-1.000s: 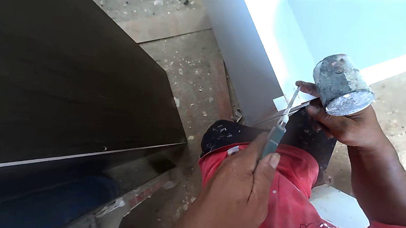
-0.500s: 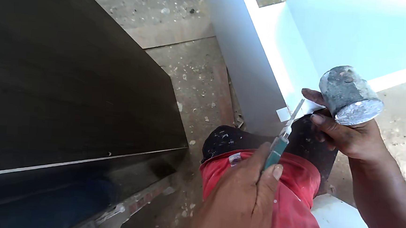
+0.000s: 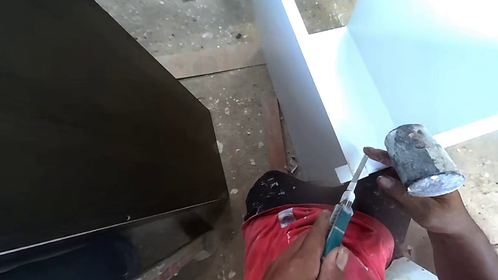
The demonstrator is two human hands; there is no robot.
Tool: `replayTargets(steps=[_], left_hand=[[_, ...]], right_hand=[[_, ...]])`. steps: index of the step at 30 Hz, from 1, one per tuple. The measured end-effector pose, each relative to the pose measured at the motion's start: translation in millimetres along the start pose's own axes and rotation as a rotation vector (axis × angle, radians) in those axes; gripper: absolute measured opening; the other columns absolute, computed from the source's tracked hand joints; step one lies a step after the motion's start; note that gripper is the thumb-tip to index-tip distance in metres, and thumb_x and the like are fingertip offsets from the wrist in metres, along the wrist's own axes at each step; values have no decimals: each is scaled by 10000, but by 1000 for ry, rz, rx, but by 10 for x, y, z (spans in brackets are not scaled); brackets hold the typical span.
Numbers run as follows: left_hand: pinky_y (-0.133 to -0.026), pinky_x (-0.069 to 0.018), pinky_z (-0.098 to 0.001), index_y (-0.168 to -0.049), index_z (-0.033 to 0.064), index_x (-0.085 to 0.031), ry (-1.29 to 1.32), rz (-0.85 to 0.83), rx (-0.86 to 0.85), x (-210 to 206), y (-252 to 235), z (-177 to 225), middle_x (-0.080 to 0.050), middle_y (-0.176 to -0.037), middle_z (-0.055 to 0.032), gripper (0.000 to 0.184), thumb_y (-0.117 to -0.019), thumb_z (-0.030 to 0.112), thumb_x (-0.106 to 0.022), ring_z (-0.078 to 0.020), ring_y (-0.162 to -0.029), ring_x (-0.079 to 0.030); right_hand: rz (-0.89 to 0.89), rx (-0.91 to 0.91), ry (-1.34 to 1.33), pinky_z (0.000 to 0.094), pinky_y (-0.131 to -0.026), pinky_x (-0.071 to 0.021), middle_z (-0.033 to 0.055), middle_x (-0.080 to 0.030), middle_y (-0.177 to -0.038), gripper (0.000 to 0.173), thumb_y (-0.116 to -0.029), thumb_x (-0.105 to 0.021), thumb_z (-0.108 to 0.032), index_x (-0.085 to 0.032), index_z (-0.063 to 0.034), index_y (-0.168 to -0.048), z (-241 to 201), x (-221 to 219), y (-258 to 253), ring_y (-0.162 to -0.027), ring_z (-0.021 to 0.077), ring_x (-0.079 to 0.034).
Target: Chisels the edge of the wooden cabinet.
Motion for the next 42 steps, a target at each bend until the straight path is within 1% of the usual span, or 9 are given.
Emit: replayTargets(steps=[4, 10, 14, 19, 23, 27, 31, 37, 42], left_hand=[[-709, -576, -320, -1493, -38, -476, -1, -3, 13, -4, 7, 11, -696, -1021, -128, 508, -1117, 294, -397, -141, -770, -649], [-711, -570, -315, -1482, -57, -479, 24, -45, 14, 40, -14, 17, -692, -998, -136, 500, -1118, 277, -397, -141, -770, -641], [-688, -565, -305, -1475, -58, -486, 54, -80, 16, 75, -27, 22, -683, -963, -120, 494, -1122, 273, -390, -136, -753, -631], [-678, -552, -293, -1475, -50, -487, 63, -106, 28, 96, -37, 29, -676, -959, -117, 489, -1122, 275, -394, -124, -739, -616], [-695, -559, -289, -1477, -40, -491, 71, -108, 21, 101, -36, 17, -679, -972, -110, 485, -1122, 275, -392, -121, -754, -625], [-680, -554, -278, -1497, -20, -479, 97, -110, 11, 96, -31, -38, -678, -977, -92, 493, -1122, 286, -386, -102, -742, -611], [-690, -556, -272, -1493, -29, -478, 94, -93, -7, 90, -17, -48, -675, -965, -85, 498, -1122, 290, -389, -98, -754, -613], [-668, -556, -277, -1487, -22, -487, 87, -85, 3, 85, -8, -22, -670, -954, -84, 485, -1120, 281, -394, -101, -733, -612], [-650, -547, -266, -1492, 3, -494, 83, -97, 19, 101, -17, -23, -667, -939, -68, 479, -1120, 288, -393, -92, -720, -603]], right_hand=[[-26, 19, 31, 187, -605, -560, -29, -725, -1104, 296, -1020, -632, -223, -627, -168, -1311, -12, -3, 13, -701, -4, -636], [-28, 22, 13, 186, -630, -566, -21, -724, -1147, 306, -1022, -632, -216, -614, -161, -1323, 19, 10, 20, -739, -1, -652], [-31, 2, 31, 197, -640, -575, -30, -726, -1084, 329, -1019, -642, -241, -619, -168, -1339, 44, 16, 28, -741, 4, -653], [-31, 5, 40, 188, -632, -565, -32, -714, -1107, 336, -1020, -641, -235, -614, -166, -1347, 43, 20, 39, -727, -9, -634], [-2, -16, 33, 201, -690, -596, -46, -711, -1239, 349, -1005, -658, -253, -600, -197, -1344, 76, 47, 51, -819, 9, -688], [-16, 11, 56, 212, -713, -597, -44, -713, -1204, 358, -998, -671, -257, -617, -182, -1343, 61, 45, 39, -835, 12, -681], [-46, 40, 27, 194, -668, -582, -22, -711, -1204, 362, -1001, -661, -210, -621, -156, -1357, 30, 11, 20, -774, 1, -657], [-78, 71, 47, 189, -683, -585, -52, -718, -1082, 299, -1007, -654, -199, -643, -151, -1302, -21, -16, 8, -778, -9, -655], [-75, 98, 77, 191, -729, -594, -59, -714, -1150, 285, -1006, -652, -203, -636, -159, -1287, -47, -15, 2, -839, -10, -672]])
Point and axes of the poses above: each hand's wrist, its own y-axis away from the middle knuckle, its own x-axis out of the back of the hand, z = x × y, the point moved 9 cm from there along -y, towards the middle knuckle
